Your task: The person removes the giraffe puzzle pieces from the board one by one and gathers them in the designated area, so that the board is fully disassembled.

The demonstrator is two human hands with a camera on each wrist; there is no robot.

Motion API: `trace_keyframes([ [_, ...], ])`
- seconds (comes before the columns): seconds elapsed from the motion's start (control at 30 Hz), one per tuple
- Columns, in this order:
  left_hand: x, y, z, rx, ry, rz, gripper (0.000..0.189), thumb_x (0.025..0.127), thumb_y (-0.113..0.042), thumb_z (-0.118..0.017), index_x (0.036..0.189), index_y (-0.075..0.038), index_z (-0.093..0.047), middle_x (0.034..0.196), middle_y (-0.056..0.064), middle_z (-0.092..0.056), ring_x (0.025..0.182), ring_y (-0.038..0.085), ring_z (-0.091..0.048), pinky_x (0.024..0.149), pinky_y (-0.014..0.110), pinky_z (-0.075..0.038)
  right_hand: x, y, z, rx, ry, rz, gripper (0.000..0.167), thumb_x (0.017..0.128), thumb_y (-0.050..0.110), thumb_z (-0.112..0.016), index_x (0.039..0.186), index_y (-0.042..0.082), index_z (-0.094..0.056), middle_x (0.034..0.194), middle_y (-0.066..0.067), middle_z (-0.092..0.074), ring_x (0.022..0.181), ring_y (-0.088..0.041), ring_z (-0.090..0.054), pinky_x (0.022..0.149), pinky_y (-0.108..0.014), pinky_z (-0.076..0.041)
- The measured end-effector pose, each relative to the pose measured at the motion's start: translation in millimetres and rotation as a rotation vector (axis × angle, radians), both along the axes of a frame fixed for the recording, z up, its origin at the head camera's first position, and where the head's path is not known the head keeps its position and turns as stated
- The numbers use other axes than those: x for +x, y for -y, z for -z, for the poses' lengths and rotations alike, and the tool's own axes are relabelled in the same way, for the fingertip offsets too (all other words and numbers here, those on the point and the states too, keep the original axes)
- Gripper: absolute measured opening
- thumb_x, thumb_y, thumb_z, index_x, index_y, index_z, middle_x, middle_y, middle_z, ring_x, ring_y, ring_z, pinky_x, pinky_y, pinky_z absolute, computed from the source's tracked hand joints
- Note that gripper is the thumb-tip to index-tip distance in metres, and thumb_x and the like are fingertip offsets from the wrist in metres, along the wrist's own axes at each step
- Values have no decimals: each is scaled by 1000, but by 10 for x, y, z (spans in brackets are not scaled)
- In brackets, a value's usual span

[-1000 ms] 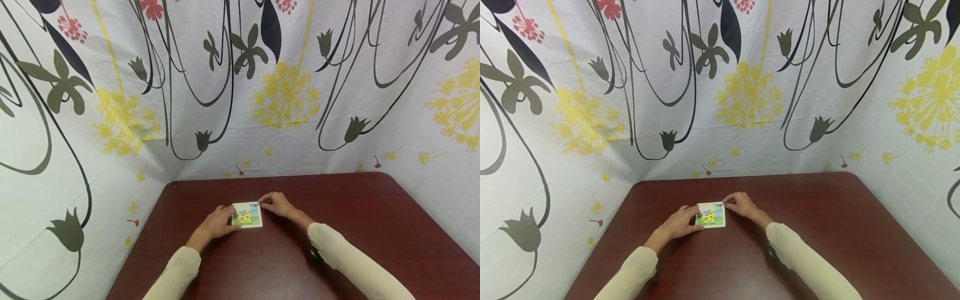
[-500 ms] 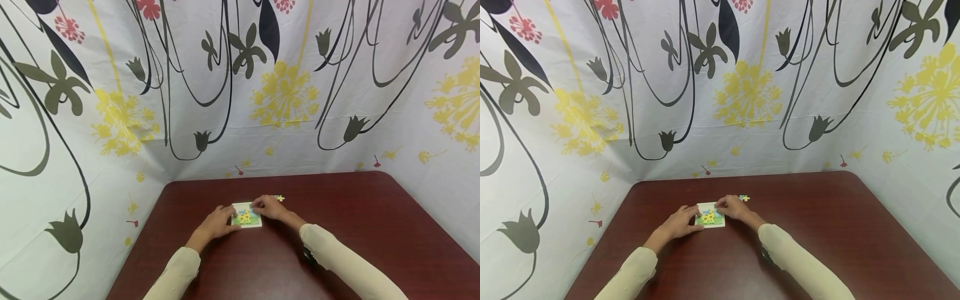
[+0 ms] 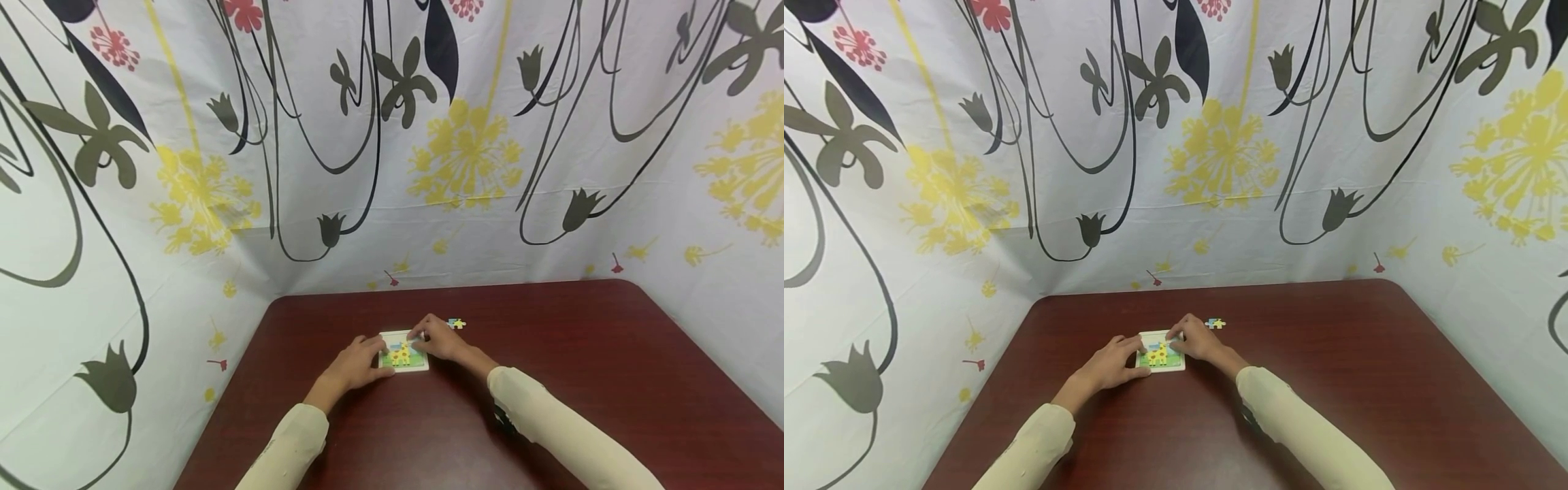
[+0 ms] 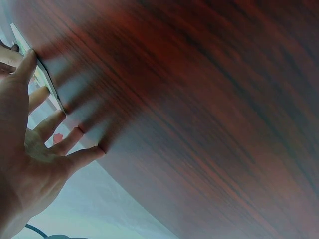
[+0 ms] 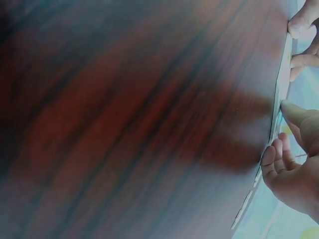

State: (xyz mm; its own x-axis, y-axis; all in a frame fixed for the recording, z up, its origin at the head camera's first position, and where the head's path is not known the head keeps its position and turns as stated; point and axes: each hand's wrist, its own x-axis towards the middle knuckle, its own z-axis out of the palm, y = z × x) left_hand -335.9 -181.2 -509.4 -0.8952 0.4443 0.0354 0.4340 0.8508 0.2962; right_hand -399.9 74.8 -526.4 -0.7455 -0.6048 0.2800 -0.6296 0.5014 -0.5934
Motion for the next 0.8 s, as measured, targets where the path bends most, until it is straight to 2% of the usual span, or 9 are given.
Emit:
trace_keyframes([
  [0.17,1,-7,-6,-4,-5,1,39,95,-55,-71,118,-25,-61,136,-1,-63,122,31,-54,89,52,-51,29,23,-3,22,-37,37,15,95,7,-76,110,6,-77,112,-13,-63,95,-25,-57,77,-37,-49],
  [0.33,4,-9,-13,0,0,0,40,95,-55,-71,118,-24,-61,136,-1,-63,120,30,-54,88,52,-51,34,30,-12,-38,-51,43,23,97,1,-71,119,4,-70,113,-16,-65,100,-32,-67,83,-44,-56],
  [0.5,3,-12,2,-3,6,-13,41,94,-56,-71,119,-25,-61,137,-1,-63,118,29,-54,89,51,-51,22,21,-14,-88,-99,36,22,98,-5,-66,119,1,-72,112,-18,-67,100,-34,-70,83,-43,-59],
  [0.8,7,-10,-10,-7,11,-16,42,95,-56,-71,120,-24,-61,136,0,-63,120,30,-54,91,52,-50,-24,-35,-99,-89,-99,74,19,98,-2,-68,115,3,-76,108,-15,-70,102,-32,-69,85,-40,-59],
])
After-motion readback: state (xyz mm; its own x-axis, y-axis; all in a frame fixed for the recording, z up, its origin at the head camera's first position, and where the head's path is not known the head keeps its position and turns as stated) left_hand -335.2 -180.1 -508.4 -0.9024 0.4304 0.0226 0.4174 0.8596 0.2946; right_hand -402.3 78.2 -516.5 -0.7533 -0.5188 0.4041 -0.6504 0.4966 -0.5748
